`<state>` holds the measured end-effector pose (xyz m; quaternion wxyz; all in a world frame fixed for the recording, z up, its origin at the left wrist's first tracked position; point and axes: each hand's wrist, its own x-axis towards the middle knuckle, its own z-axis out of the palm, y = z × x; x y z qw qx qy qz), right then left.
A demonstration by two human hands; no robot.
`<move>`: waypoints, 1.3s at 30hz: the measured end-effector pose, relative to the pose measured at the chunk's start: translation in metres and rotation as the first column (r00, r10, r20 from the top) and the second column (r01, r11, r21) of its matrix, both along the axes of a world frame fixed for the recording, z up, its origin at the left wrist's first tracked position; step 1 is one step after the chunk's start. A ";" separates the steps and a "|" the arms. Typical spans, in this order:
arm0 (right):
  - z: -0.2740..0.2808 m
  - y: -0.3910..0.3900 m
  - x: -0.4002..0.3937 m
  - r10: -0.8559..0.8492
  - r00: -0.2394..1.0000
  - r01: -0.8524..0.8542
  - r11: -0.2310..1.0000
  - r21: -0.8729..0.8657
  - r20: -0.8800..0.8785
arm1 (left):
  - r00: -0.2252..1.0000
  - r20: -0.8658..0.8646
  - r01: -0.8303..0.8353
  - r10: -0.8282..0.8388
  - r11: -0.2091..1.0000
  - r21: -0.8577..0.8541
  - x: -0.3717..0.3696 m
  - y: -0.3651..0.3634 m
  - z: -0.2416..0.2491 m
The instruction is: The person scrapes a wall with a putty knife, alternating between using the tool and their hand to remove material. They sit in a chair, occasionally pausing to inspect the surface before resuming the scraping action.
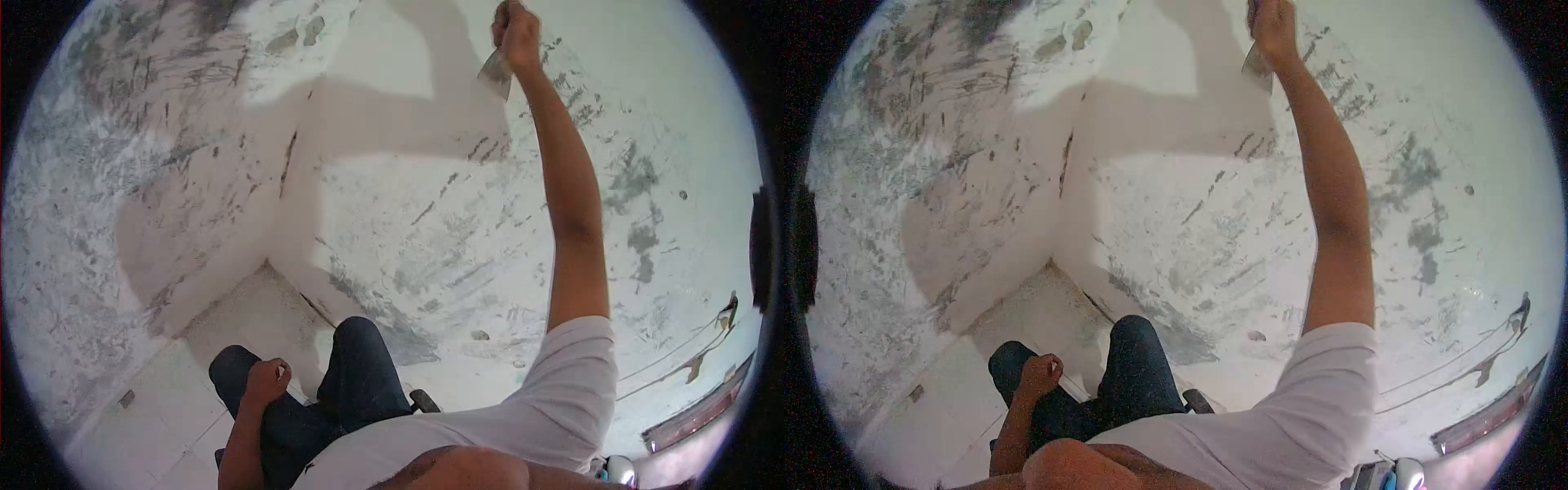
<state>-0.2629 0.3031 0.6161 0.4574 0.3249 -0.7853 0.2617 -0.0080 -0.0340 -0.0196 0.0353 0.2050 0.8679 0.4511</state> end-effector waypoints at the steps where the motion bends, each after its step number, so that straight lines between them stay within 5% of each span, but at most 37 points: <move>1: -0.004 -0.009 0.005 -0.006 0.998 0.002 0.998 0.063 0.062 | 1.000 -0.006 -0.016 0.016 1.000 -0.001 0.001 -0.004 0.002; 2: -0.003 -0.019 0.009 -0.015 0.993 0.000 0.991 0.131 0.116 | 1.000 0.023 -0.004 0.003 0.999 0.036 0.001 -0.006 0.005; 4: 0.024 -0.009 0.006 0.278 0.955 -0.254 0.946 -0.203 0.103 | 0.998 0.054 0.017 -0.021 0.997 0.077 -0.003 -0.002 0.009; 5: 0.015 -0.039 0.048 0.315 0.947 -0.320 0.939 -0.126 -0.059 | 0.998 0.064 0.005 -0.006 1.000 0.019 -0.003 0.000 0.012; 6: 0.007 -0.029 0.039 0.308 0.950 -0.312 0.941 -0.132 -0.049 | 0.997 0.075 -0.006 0.009 0.999 -0.042 0.001 0.000 0.013; 8: -0.004 -0.021 0.021 0.135 0.989 -0.121 0.971 0.208 -0.053 | 1.000 0.018 0.009 -0.008 0.999 -0.050 0.004 -0.001 0.007; 10: 0.007 -0.029 0.030 -0.003 0.998 0.016 0.979 0.203 -0.064 | 0.998 -0.061 0.009 -0.012 0.999 -0.053 -0.006 -0.002 0.005; 12: 0.013 -0.041 0.053 0.326 0.945 -0.326 0.938 -0.122 -0.018 | 0.995 0.093 0.040 -0.038 0.999 -0.017 0.000 -0.003 0.017; 13: 0.011 -0.013 0.023 0.167 0.986 -0.160 0.955 -0.249 0.007 | 0.993 0.108 0.053 -0.050 0.998 -0.018 0.004 -0.001 0.014; 14: -0.009 -0.020 0.015 0.002 1.000 -0.003 0.996 -0.093 -0.014 | 0.996 0.085 0.036 -0.033 0.999 -0.038 0.004 -0.001 0.010; 16: -0.006 -0.027 0.024 0.044 0.999 -0.042 0.977 0.207 0.000 | 0.999 0.040 -0.009 0.011 0.999 -0.052 -0.001 -0.003 0.009; 19: 0.013 -0.049 0.057 0.279 0.958 -0.263 0.945 -0.195 0.063 | 0.997 0.079 0.015 -0.014 1.000 -0.010 -0.001 0.000 0.008; 20: 0.005 -0.037 0.043 0.272 0.959 -0.253 0.947 -0.200 0.075 | 0.999 0.035 -0.001 0.001 1.000 -0.015 -0.002 0.003 0.005; 22: -0.008 -0.003 0.002 0.006 0.999 0.002 0.987 0.163 -0.051 | 1.000 -0.013 -0.014 0.014 0.999 -0.029 0.003 -0.002 0.006; 24: 0.005 -0.037 0.032 0.066 0.993 -0.080 0.984 0.161 0.094 | 0.998 0.065 0.012 -0.011 1.000 -0.015 0.001 -0.004 0.018; 26: 0.017 -0.045 0.053 0.287 0.957 -0.275 0.940 -0.202 0.031 | 1.000 -0.013 0.012 -0.012 0.998 -0.054 -0.004 -0.002 0.011; 28: 0.008 -0.026 0.038 0.281 0.958 -0.252 0.919 -0.305 0.057 | 0.997 -0.068 0.024 -0.030 0.995 -0.098 0.007 -0.001 0.001; 30: -0.010 -0.027 0.024 0.052 0.978 -0.068 0.995 0.069 0.204 | 0.999 -0.035 -0.008 0.010 0.999 0.054 0.002 -0.002 0.002; 31: -0.007 -0.035 0.035 0.019 0.988 -0.034 0.995 0.096 0.151 | 0.998 -0.051 -0.022 0.025 0.998 0.057 -0.005 -0.003 0.005; 32: 0.007 -0.040 0.046 0.017 0.989 -0.032 0.994 0.101 0.144 | 1.000 -0.022 -0.011 0.011 1.000 0.022 -0.004 -0.002 0.010; 34: 0.016 -0.038 0.061 0.313 0.947 -0.290 0.927 -0.237 0.066 | 0.999 0.033 0.014 -0.014 1.000 -0.017 0.004 0.001 0.010; 35: 0.006 -0.034 0.059 0.306 0.949 -0.280 0.929 -0.243 0.077 | 0.999 0.041 0.010 -0.009 1.000 -0.014 0.005 0.002 0.010; 38: -0.015 -0.036 0.035 -0.010 0.997 -0.006 0.977 0.212 0.071 | 1.000 0.007 -0.018 0.018 1.000 -0.021 0.004 -0.004 0.009; 39: -0.011 -0.038 0.035 0.078 0.997 -0.076 0.968 0.238 0.000 | 1.000 -0.016 -0.004 0.004 1.000 -0.027 0.001 -0.002 0.008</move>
